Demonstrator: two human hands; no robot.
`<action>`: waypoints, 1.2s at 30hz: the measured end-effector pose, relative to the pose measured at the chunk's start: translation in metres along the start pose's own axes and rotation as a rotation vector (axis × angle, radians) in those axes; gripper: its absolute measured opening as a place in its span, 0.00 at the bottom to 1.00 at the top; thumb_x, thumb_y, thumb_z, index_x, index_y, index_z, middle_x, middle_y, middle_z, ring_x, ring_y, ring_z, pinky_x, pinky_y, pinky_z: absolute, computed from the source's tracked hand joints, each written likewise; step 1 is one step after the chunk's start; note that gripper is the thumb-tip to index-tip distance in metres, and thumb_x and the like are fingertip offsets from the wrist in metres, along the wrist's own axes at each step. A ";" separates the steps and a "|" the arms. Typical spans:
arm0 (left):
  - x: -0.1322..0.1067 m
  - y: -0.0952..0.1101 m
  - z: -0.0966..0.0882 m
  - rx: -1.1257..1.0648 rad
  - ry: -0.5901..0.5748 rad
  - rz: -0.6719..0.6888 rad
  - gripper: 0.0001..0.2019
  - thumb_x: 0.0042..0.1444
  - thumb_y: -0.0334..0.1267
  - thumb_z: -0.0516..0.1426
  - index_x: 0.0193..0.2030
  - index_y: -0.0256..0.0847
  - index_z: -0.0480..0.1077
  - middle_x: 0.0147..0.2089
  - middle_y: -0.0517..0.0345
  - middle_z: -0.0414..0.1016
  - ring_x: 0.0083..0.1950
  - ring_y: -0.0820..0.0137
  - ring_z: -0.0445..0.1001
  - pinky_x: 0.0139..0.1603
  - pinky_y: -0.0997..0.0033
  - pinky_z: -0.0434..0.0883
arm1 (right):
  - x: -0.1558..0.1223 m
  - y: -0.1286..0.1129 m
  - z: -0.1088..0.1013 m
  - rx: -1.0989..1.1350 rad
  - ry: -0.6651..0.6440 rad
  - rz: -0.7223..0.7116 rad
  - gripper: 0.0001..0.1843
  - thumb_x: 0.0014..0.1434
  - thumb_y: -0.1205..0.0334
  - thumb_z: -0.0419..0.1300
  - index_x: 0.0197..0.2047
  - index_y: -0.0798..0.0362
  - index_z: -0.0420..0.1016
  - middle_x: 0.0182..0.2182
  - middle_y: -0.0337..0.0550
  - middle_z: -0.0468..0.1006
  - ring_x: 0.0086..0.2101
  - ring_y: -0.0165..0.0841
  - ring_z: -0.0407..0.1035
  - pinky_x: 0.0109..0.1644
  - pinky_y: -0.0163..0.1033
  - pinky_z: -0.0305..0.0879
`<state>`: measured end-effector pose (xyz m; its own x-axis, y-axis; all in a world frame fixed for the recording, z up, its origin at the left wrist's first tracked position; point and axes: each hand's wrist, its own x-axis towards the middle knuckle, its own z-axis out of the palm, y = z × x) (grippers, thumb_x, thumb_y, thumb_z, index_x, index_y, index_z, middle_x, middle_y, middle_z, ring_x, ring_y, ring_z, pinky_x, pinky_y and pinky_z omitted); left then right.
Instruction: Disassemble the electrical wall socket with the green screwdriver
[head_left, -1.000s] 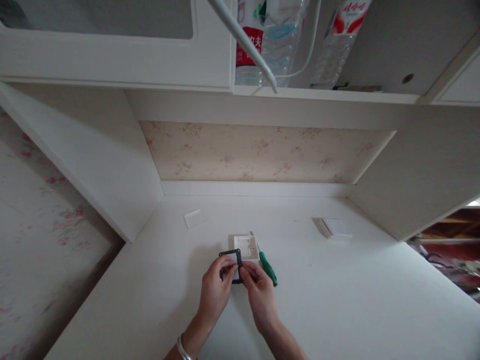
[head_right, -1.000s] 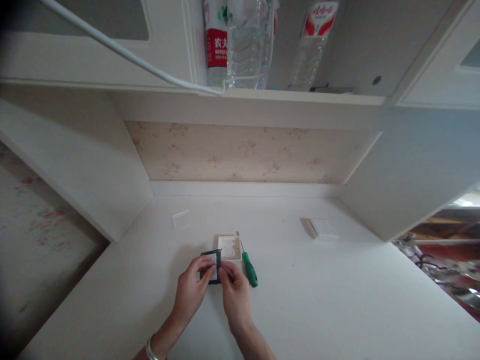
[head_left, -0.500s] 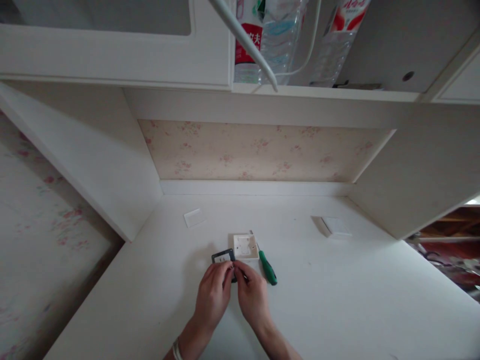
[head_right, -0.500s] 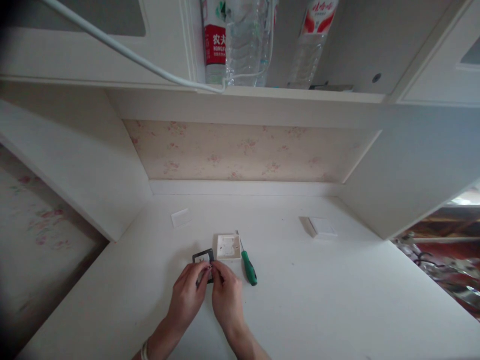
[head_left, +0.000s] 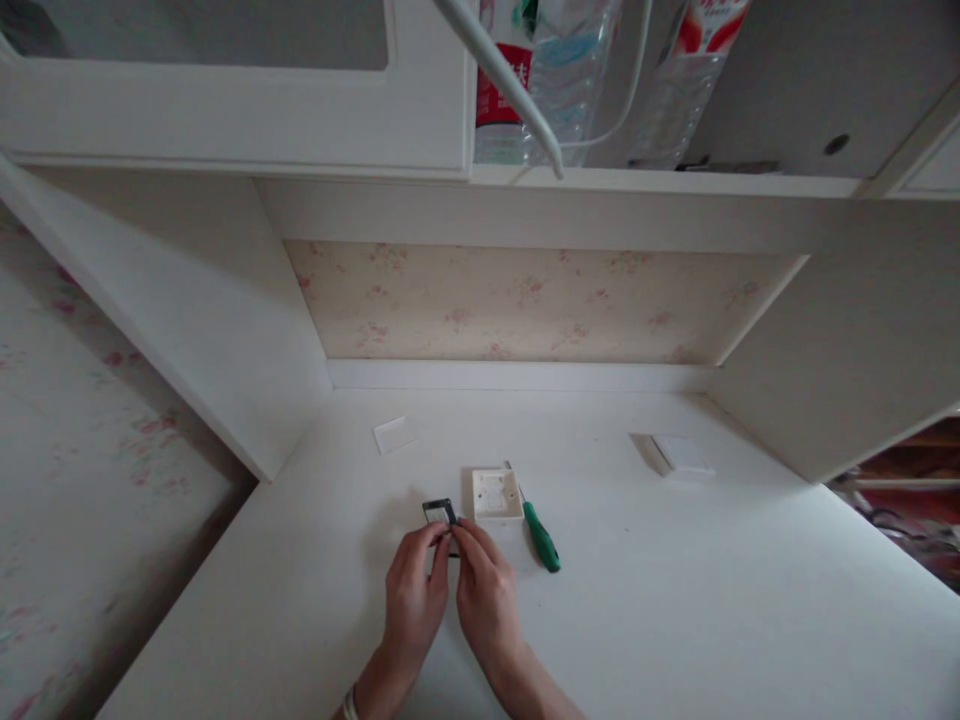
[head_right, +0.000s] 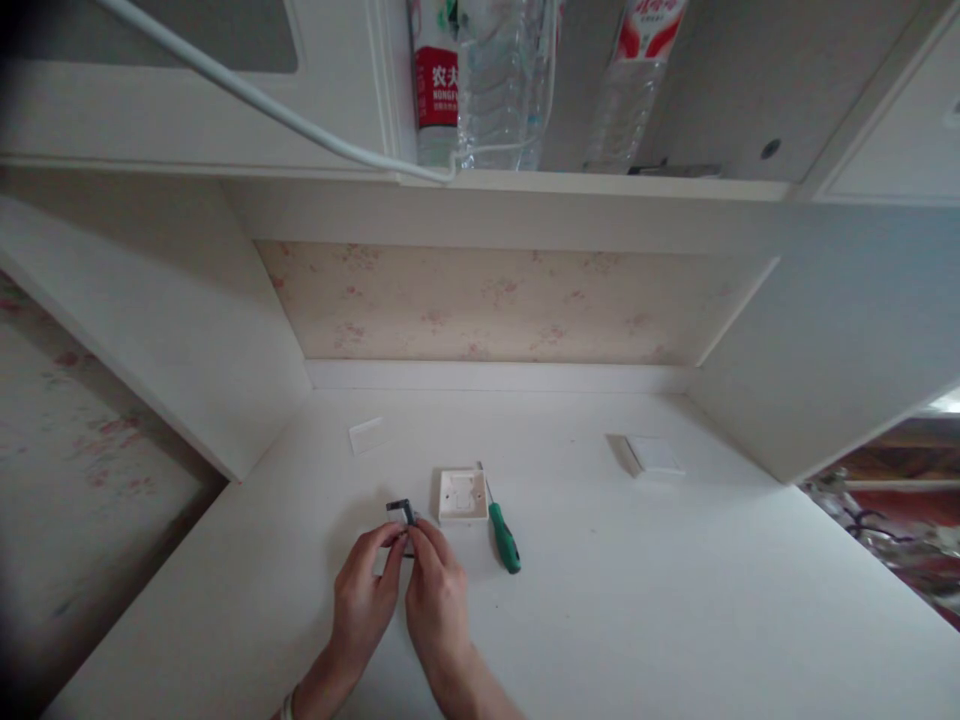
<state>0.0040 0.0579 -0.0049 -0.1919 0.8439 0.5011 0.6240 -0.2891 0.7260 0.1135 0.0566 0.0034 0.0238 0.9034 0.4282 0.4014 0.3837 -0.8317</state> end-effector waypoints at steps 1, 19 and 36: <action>0.001 -0.001 -0.001 0.005 -0.006 0.033 0.08 0.58 0.37 0.54 0.44 0.43 0.70 0.41 0.52 0.76 0.42 0.64 0.75 0.45 0.63 0.72 | 0.001 -0.001 0.001 0.003 -0.006 0.003 0.20 0.57 0.71 0.50 0.49 0.46 0.75 0.47 0.45 0.76 0.46 0.34 0.70 0.51 0.38 0.67; 0.018 -0.009 0.002 -0.256 -0.022 -0.378 0.15 0.56 0.47 0.55 0.44 0.39 0.72 0.43 0.51 0.78 0.43 0.64 0.78 0.43 0.65 0.75 | 0.011 0.009 0.016 -0.182 -0.058 -0.176 0.26 0.56 0.76 0.47 0.55 0.49 0.70 0.51 0.47 0.73 0.51 0.35 0.67 0.54 0.42 0.65; 0.064 -0.075 -0.038 0.224 -0.026 -0.157 0.16 0.58 0.46 0.53 0.50 0.41 0.66 0.41 0.55 0.78 0.40 0.68 0.77 0.43 0.70 0.72 | 0.025 0.024 0.009 0.167 -0.011 0.349 0.15 0.57 0.59 0.54 0.42 0.55 0.78 0.41 0.50 0.79 0.43 0.40 0.71 0.50 0.45 0.66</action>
<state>-0.0835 0.1162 -0.0093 -0.2823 0.8825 0.3761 0.7405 -0.0488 0.6703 0.1151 0.0896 -0.0089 0.1225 0.9868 0.1062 0.2164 0.0779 -0.9732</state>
